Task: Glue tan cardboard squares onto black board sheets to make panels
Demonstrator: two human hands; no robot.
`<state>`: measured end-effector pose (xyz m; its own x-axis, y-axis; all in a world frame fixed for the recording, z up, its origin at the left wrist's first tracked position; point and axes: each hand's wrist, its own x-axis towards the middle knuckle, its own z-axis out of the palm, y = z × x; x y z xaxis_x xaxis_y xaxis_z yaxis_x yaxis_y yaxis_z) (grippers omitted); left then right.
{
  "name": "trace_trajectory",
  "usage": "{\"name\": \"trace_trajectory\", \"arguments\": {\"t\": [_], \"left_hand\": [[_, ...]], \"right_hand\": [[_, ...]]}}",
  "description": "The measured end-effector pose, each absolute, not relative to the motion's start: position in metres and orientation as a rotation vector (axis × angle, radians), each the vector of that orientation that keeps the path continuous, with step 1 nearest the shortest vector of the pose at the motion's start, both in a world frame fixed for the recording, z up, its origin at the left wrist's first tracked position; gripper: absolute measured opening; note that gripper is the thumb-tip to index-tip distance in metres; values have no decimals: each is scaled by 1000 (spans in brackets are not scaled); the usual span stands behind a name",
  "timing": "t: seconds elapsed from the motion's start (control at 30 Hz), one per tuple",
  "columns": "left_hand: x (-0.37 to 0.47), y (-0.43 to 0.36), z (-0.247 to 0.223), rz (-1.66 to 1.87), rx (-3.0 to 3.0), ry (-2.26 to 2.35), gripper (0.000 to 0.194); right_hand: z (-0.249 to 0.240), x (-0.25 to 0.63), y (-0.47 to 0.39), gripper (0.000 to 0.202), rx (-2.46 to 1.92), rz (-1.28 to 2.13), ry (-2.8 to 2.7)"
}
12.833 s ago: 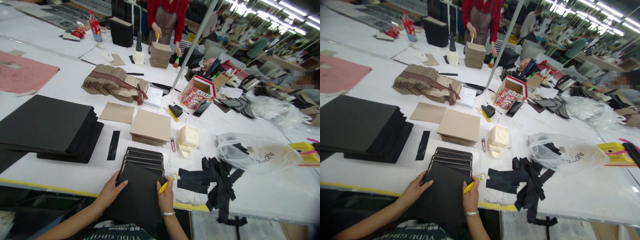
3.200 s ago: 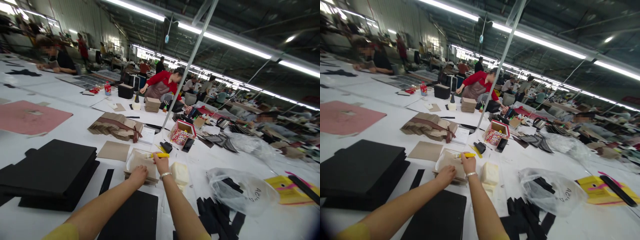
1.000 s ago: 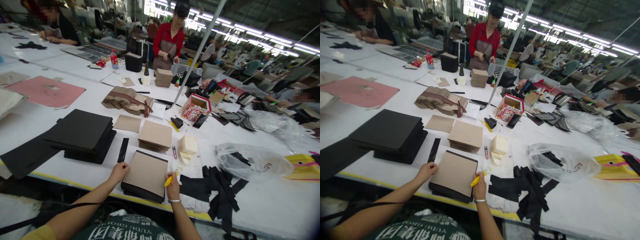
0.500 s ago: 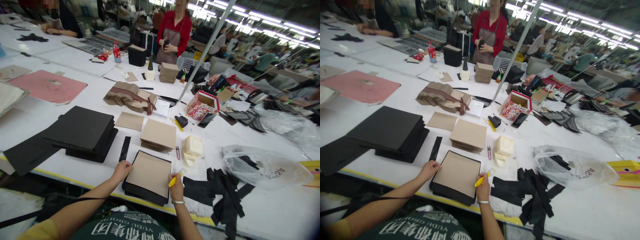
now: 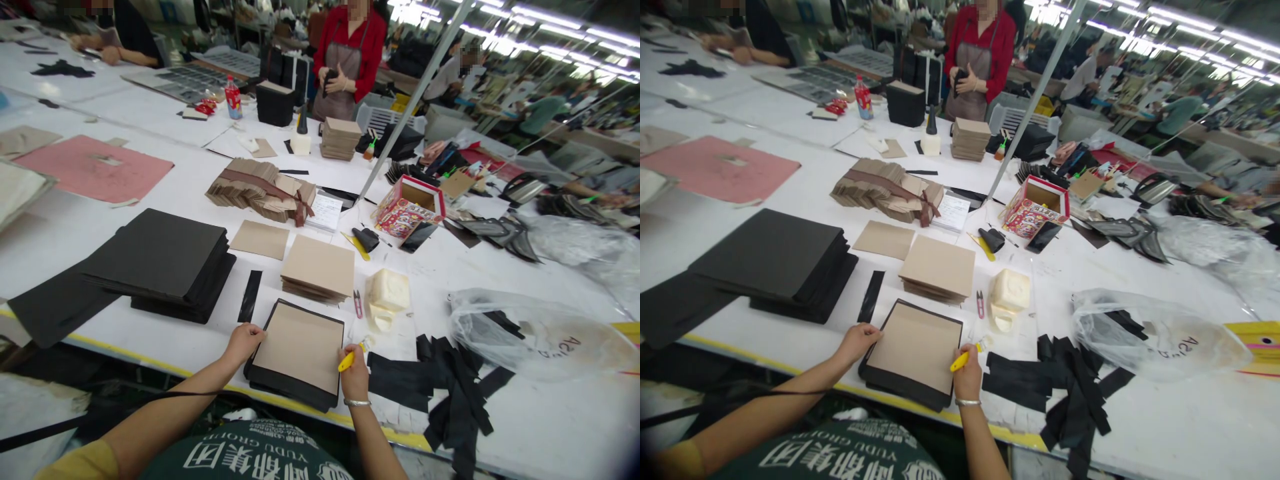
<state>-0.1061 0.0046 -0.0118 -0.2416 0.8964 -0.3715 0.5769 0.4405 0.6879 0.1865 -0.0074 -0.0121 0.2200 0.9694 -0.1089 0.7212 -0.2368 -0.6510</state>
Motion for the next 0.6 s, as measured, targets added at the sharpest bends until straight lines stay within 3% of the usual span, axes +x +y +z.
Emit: {"name": "trace_trajectory", "arguments": {"t": [0.6], "left_hand": [[-109, 5, -26, 389, 1306, 1954, 33]], "right_hand": [[-7, 182, -2, 11, -2197, 598, -1613]]}}
